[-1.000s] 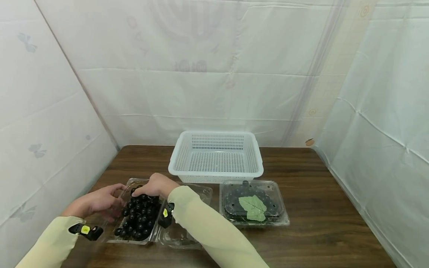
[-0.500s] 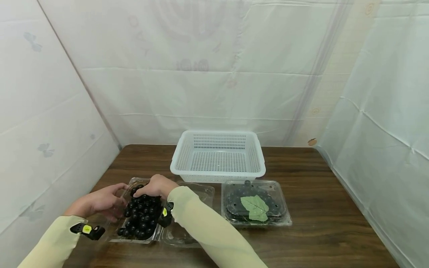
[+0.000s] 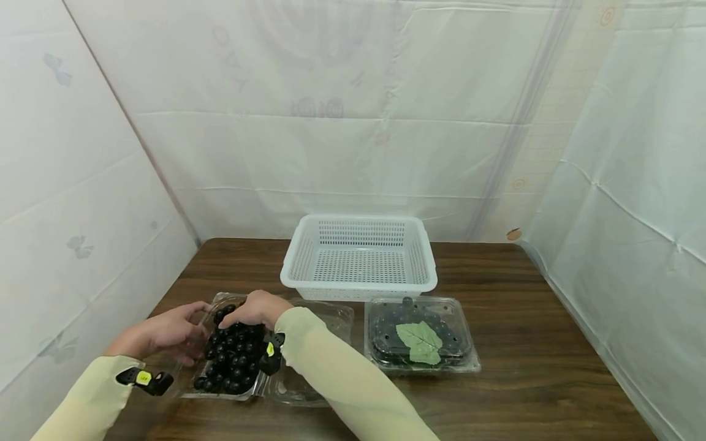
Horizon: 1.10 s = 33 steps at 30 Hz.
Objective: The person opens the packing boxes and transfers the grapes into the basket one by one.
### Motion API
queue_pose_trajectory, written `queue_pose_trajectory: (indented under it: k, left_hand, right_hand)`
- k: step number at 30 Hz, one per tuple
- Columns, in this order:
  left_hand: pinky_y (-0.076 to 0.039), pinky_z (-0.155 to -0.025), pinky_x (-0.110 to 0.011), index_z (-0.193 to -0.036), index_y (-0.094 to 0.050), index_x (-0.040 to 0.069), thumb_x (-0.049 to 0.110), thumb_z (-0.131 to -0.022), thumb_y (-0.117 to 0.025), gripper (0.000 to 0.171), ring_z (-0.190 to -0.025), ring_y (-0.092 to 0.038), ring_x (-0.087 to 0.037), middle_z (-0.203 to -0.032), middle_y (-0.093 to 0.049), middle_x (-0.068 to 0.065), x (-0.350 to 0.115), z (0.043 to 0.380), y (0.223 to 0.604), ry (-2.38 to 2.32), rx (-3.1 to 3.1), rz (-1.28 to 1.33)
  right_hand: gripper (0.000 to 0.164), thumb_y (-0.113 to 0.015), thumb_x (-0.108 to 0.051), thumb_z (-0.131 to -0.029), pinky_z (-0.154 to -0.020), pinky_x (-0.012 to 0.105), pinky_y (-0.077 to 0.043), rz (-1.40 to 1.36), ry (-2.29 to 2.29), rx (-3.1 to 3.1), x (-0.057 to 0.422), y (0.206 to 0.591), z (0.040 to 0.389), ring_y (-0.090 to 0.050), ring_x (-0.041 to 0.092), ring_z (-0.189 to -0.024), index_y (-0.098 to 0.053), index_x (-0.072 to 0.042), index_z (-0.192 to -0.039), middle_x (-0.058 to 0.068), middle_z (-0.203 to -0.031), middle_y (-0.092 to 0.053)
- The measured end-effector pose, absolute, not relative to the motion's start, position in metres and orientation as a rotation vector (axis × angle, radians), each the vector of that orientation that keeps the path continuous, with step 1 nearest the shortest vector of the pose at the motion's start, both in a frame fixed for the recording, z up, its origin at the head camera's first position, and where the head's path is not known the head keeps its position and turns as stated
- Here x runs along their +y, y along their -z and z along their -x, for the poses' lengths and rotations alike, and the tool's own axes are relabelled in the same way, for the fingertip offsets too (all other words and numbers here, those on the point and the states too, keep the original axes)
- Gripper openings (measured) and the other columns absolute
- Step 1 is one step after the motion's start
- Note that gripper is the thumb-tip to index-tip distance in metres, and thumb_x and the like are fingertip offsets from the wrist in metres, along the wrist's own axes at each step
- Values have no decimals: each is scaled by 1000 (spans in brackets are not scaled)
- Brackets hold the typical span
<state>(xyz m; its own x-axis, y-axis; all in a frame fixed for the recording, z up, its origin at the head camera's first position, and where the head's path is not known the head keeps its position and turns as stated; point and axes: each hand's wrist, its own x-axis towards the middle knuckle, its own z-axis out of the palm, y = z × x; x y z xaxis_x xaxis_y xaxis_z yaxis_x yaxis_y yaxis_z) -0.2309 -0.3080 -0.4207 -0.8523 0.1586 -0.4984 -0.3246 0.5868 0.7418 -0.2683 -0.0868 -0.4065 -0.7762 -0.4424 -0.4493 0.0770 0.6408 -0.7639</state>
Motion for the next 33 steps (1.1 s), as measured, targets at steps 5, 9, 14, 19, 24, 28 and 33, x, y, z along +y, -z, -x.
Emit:
queue_pose_trajectory:
  k: [5, 9, 14, 19, 24, 28, 33]
  left_hand:
    - [-62, -65, -49, -152, -25, -1, -2, -102, -46, 54, -81, -70, -33, -120, -60, -28, -309, 232, 423, -1225, 2293, 132]
    - [-62, -66, -49, -153, -23, -1, -3, -102, -45, 56, -81, -71, -32, -121, -60, -28, -309, 232, 425, -1227, 2290, 132]
    - [-62, -65, -49, -153, -23, -1, -3, -101, -45, 57, -81, -71, -32, -121, -61, -29, -309, 233, 426, -1242, 2278, 129]
    - [-62, -66, -50, -153, -23, -1, -4, -100, -45, 57, -82, -71, -33, -123, -59, -31, -309, 233, 425, -1248, 2277, 126]
    - [-62, -65, -50, -153, -23, -1, -4, -100, -45, 58, -82, -70, -34, -123, -58, -31, -308, 233, 423, -1240, 2292, 128]
    - [-62, -65, -50, -152, -25, -1, -4, -99, -44, 57, -81, -69, -34, -123, -57, -31, -308, 232, 422, -1241, 2292, 124]
    - [-62, -65, -50, -152, -26, 0, -5, -99, -44, 56, -80, -69, -35, -120, -57, -29, -307, 231, 424, -1245, 2290, 126]
  right_hand:
    - [85, -83, -44, -84, -50, 34, -32, 294, 1039, 2231, -89, 409, 269, -35, 15, -54, -46, -13, -153, 8, -142, -59]
    - [87, -83, -44, -84, -63, 37, -44, 291, 1041, 2228, -90, 410, 268, -56, 19, -79, -44, -13, -155, 8, -155, -49]
    - [83, -83, -44, -84, -60, 37, -40, 275, 1085, 2212, -89, 411, 267, -53, 18, -73, -48, -12, -152, 8, -151, -53]
    - [84, -84, -44, -83, -69, 40, -53, 242, 1122, 2197, -89, 411, 267, -59, 18, -83, -49, -12, -151, 8, -147, -56]
    - [85, -88, -37, -79, -80, 44, -57, 191, 1244, 2119, -89, 413, 267, -62, 22, -101, -50, -6, -148, 9, -139, -58]
    - [84, -89, -39, -77, -53, 33, -36, 179, 1241, 2099, -89, 416, 267, -38, 12, -61, -53, -7, -145, 5, -127, -62]
    - [89, -89, -45, -76, -47, 31, -21, 171, 1204, 2119, -89, 418, 267, -18, 10, -50, -51, -9, -148, 6, -129, -63]
